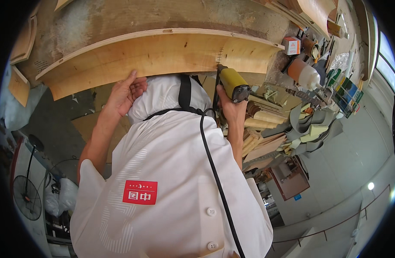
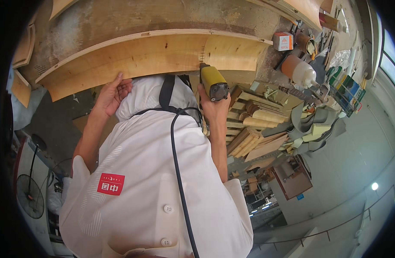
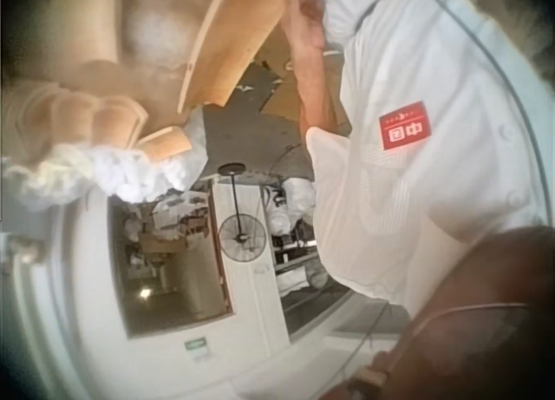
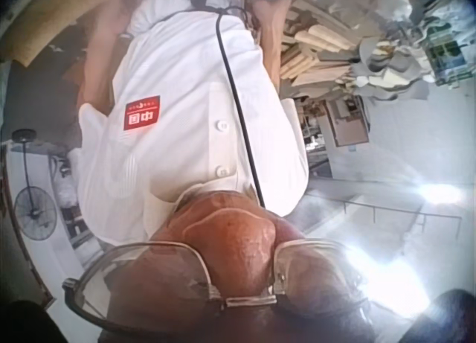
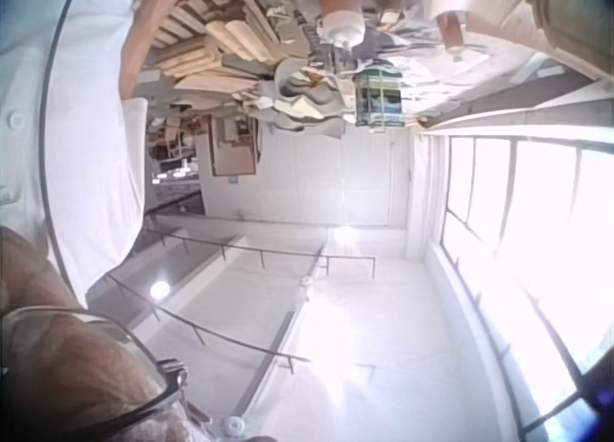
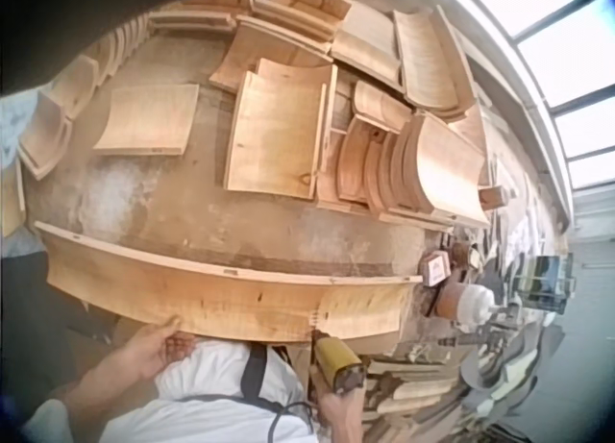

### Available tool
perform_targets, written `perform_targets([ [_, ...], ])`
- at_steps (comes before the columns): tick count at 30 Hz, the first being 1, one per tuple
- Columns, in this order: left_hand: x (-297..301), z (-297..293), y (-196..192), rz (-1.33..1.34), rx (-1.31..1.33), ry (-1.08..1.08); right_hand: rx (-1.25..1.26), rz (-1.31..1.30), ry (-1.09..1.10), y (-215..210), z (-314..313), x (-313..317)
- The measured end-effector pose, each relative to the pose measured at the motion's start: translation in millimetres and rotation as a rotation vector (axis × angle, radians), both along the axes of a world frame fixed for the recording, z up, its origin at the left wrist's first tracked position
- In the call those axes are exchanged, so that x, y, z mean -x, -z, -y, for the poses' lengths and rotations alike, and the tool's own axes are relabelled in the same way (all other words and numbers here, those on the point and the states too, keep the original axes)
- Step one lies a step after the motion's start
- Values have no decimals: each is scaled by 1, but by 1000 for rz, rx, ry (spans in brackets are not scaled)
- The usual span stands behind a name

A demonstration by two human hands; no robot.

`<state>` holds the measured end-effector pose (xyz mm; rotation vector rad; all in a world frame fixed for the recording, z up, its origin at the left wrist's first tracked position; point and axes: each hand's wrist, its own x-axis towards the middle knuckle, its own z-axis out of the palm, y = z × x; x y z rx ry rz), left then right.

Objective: Assemble curved wood slats using a pneumatic nail gun to form furniture parts.

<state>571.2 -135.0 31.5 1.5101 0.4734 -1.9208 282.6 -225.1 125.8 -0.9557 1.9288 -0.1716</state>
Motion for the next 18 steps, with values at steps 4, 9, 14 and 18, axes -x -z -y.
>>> perform_targets([
  [4,2,-1,1,7,11,-12,132,18,-87,8,-3,8],
  [9,4,0,0,32,13,-22,112,44,-131,6,5,7],
  [14,8,-3,4,80,48,-48,172,42,-196,4,8,4],
  [18,8,-4,6,80,59,-46,159,43,-189,6,8,7],
])
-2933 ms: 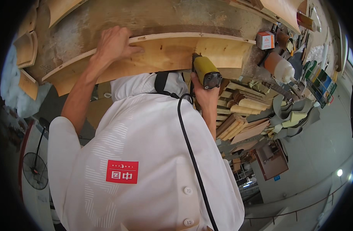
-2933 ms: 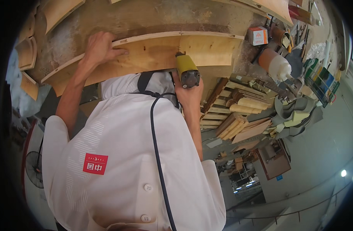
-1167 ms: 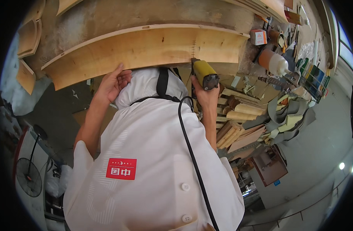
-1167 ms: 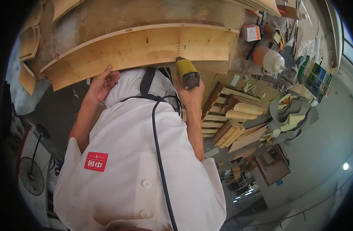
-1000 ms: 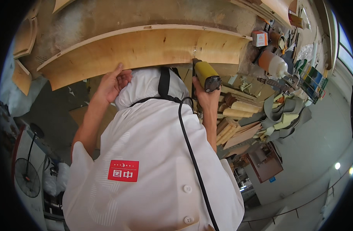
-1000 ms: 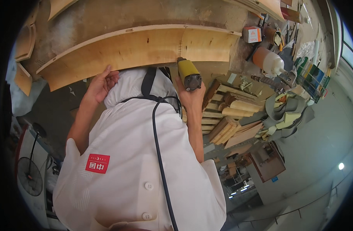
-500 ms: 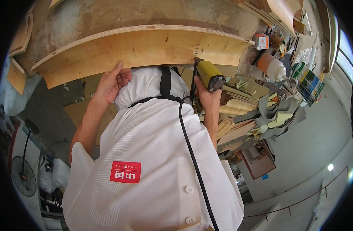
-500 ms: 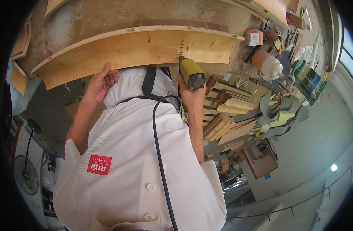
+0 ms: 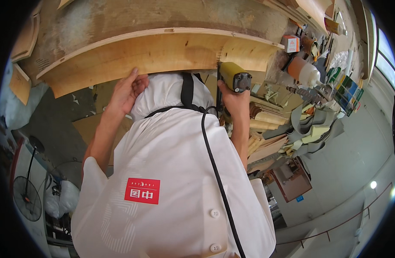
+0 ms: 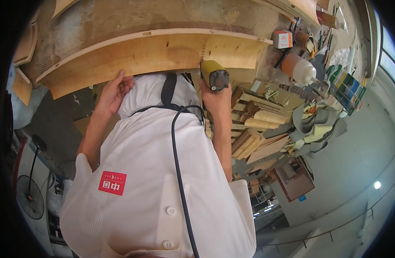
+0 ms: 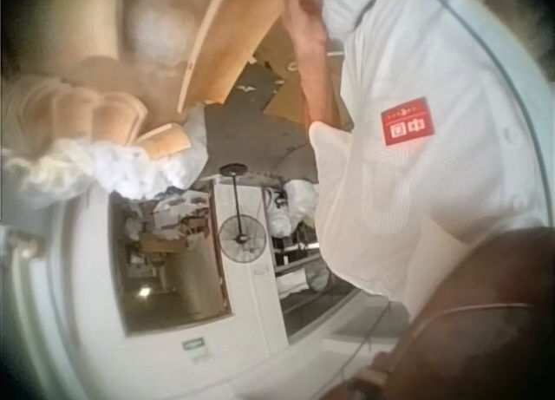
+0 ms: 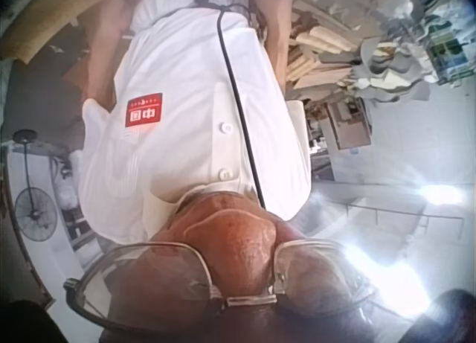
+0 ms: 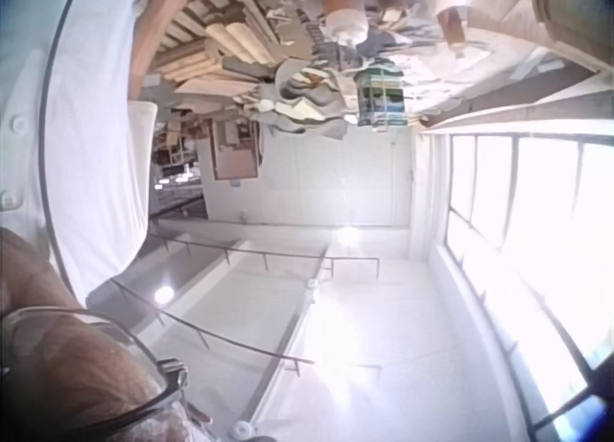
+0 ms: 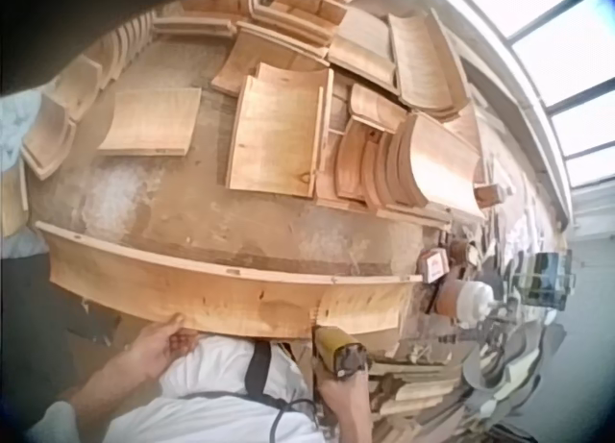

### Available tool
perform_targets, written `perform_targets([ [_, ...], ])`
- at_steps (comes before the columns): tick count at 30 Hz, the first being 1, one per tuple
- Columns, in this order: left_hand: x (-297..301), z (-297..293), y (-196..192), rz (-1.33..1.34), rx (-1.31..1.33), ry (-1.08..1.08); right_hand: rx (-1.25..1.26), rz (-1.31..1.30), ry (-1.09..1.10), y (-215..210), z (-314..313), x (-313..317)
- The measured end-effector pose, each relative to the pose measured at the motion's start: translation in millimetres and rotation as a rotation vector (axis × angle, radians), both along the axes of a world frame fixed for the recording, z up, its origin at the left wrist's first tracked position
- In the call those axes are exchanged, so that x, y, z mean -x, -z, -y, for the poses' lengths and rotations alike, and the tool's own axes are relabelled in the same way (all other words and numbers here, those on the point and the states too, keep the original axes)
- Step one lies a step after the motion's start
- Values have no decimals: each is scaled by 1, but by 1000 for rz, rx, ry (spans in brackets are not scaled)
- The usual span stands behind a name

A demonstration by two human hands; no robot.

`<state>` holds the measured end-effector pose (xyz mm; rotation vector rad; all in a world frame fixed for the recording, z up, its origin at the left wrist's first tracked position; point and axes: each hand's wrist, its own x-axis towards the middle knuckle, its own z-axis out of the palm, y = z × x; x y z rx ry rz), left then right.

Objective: Assemble curved wood slats using a pneumatic nail gun to form furniture parts.

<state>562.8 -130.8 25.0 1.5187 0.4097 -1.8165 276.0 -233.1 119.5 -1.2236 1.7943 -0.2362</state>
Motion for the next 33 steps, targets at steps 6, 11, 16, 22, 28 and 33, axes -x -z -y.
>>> perform_targets([
  [6,-2,-1,-4,6,23,-15,-103,72,159,-6,-7,6],
  [11,-8,0,-6,-56,8,24,98,139,403,-15,-20,24],
  [16,-11,2,-7,-96,33,-63,218,168,445,-22,-33,38],
  [22,14,11,-2,273,253,-331,334,246,588,-32,-47,51],
  [28,-2,10,-32,518,358,-431,500,195,707,-39,-56,87],
  [33,-65,11,-71,801,585,-487,595,280,757,-26,-58,108],
])
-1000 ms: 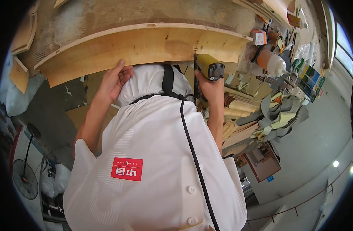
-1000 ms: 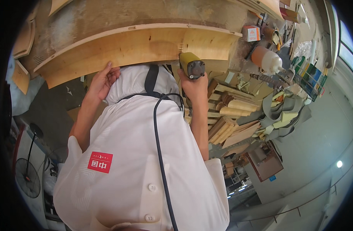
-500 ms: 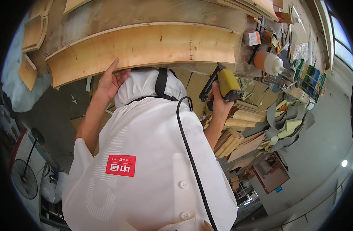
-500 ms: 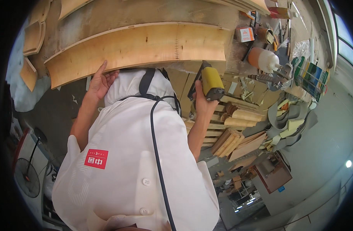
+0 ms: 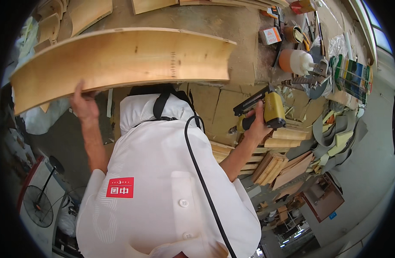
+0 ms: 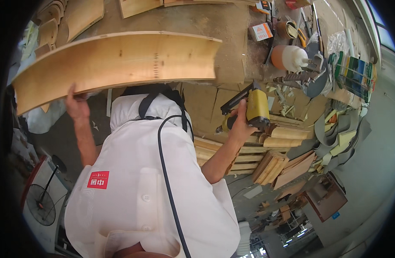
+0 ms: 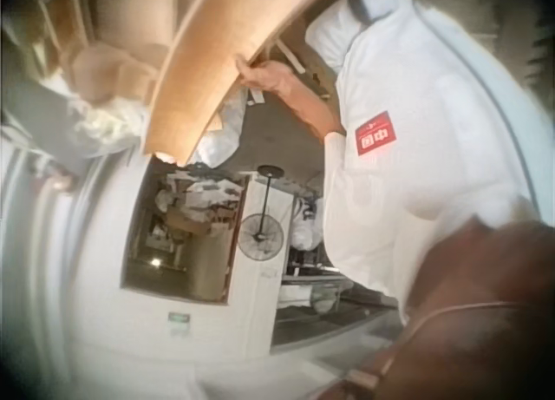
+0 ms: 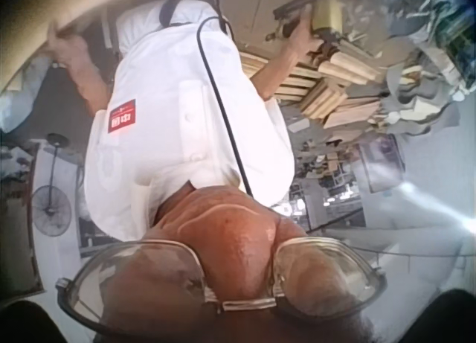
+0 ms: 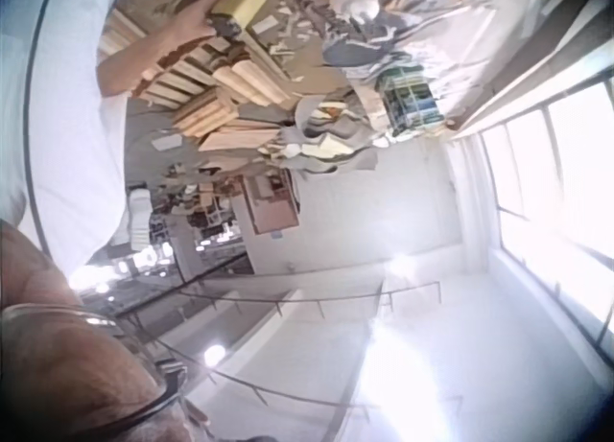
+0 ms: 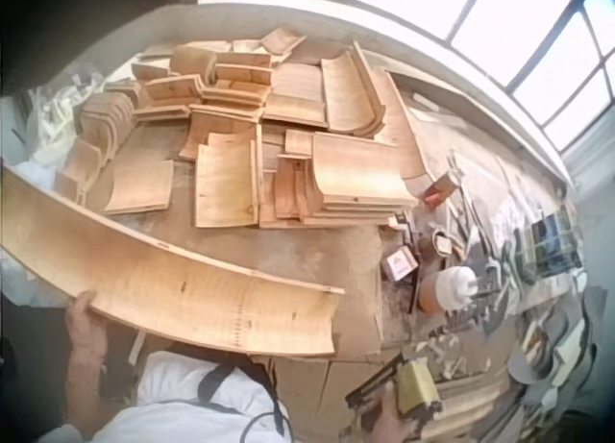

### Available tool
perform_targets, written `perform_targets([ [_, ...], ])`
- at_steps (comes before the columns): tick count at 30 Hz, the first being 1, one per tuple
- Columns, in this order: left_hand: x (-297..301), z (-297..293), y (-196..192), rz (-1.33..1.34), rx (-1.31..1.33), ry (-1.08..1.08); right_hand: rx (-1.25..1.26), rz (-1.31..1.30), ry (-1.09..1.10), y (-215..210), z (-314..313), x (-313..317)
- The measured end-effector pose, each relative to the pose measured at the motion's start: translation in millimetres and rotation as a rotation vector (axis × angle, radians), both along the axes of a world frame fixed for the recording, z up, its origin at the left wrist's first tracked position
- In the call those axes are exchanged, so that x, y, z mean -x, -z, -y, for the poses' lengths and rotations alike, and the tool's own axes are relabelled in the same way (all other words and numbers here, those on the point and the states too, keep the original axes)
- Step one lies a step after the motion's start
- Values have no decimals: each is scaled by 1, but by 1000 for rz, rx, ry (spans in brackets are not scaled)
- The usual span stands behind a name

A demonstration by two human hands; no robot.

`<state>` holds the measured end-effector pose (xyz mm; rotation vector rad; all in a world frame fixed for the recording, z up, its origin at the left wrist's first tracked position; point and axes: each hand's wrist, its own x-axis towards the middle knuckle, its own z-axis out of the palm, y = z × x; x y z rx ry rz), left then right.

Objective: Assemble curved wood slats using a pneumatic nail gun to form furniture parts.

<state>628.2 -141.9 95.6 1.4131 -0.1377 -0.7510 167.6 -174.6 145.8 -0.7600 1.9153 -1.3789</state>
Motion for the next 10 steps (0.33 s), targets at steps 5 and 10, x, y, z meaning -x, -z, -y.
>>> perform_targets([
  [5,-50,71,-89,253,322,-26,29,77,65,9,-2,-1],
  [10,-108,165,-173,514,414,206,11,-28,26,6,-27,-20],
])
